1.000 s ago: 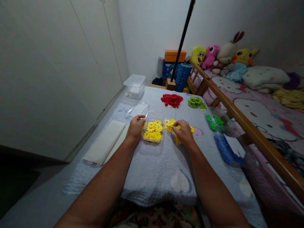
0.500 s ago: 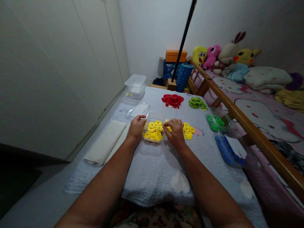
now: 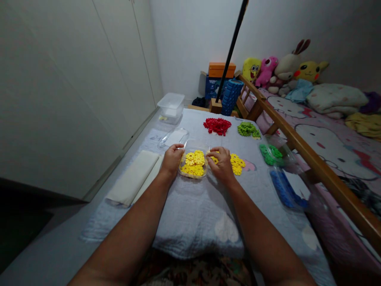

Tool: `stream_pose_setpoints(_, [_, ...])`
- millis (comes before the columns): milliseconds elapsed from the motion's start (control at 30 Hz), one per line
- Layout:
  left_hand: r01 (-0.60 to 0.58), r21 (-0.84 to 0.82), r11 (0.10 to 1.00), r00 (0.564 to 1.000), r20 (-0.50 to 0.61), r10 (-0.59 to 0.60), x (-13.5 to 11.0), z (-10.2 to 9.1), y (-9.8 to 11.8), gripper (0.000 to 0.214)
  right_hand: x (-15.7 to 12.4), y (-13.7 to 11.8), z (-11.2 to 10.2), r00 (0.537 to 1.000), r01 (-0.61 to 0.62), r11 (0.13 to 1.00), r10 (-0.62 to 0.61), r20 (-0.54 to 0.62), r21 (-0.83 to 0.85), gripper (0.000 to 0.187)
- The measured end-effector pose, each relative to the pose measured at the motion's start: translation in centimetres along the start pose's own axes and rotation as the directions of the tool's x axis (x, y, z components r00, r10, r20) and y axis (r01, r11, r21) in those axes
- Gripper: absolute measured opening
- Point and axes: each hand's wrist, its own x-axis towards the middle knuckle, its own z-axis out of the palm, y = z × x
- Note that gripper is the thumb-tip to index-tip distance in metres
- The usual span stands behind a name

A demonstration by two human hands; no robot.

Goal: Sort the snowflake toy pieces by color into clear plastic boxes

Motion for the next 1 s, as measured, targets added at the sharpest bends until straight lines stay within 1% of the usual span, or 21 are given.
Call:
stream_pose_setpoints(67, [0.004,-0.001,1.000,1.000,-0.001,-0.004,0.0,0.0,0.0,0.041,0.2,0.7,-0.6,0.997,-0.064,0.997,0.063,-0.043,-0.034,0.018])
stream_pose_setpoints(133, [0.005,0.002,1.000,1.000,0.000,-0.005,-0.1,0.0,0.1,0.040,0.4,1.5,-1.2,0.988,-0.148,0.983,0.142,-0.060,-0.105,0.021])
stream_pose_setpoints(200, [0.004,-0.006,1.000,1.000,0.005,-0.004,-0.1,0.1,0.1,0.039,0.4,2.1,-1.6,0.973,-0.230,0.951,0.226,-0.041,-0.205,0.023])
stream_pose_setpoints(267, [0.007,-0.018,1.000,1.000,0.009,-0.007,-0.2,0.1,0.2,0.039,0.3,2.6,-1.7,0.957,-0.271,0.911,0.291,0.017,-0.312,0.027])
stream_pose_setpoints(333, [0.011,-0.020,1.000,1.000,0.008,-0.011,-0.2,0.1,0.2,0.039,0.0,2.8,-1.5,0.943,-0.260,0.879,0.320,0.092,-0.399,0.031])
stream_pose_setpoints(400, [0.013,-0.018,1.000,1.000,0.006,-0.013,-0.2,0.1,0.2,0.039,-0.2,2.8,-1.3,0.935,-0.223,0.863,0.321,0.151,-0.453,0.033])
stream_pose_setpoints(500, [0.015,-0.021,1.000,1.000,0.006,-0.015,-0.1,0.0,0.2,0.040,-0.3,2.6,-1.0,0.939,-0.182,0.861,0.296,0.176,-0.475,0.029])
stream_pose_setpoints(633, [0.013,-0.035,0.999,1.000,0.011,-0.013,-0.1,0.0,0.0,0.040,-0.4,3.1,-0.7,0.960,-0.161,0.890,0.242,0.143,-0.426,0.020])
stream_pose_setpoints(800, [-0.002,-0.018,1.000,1.000,0.010,0.002,0.1,-0.1,-0.2,0.040,-0.3,4.4,-0.6,0.967,-0.208,0.933,0.241,0.079,-0.295,0.013])
stream_pose_setpoints(900, [-0.005,-0.006,1.000,1.000,0.004,0.006,0.2,-0.1,-0.3,0.040,-0.1,4.7,-1.1,0.967,-0.240,0.953,0.250,0.037,-0.184,0.008])
stream_pose_setpoints(1000, [-0.006,0.000,1.000,1.000,0.003,0.006,0.1,-0.1,-0.2,0.040,0.2,4.2,-1.9,0.969,-0.245,0.969,0.245,-0.026,-0.011,0.010])
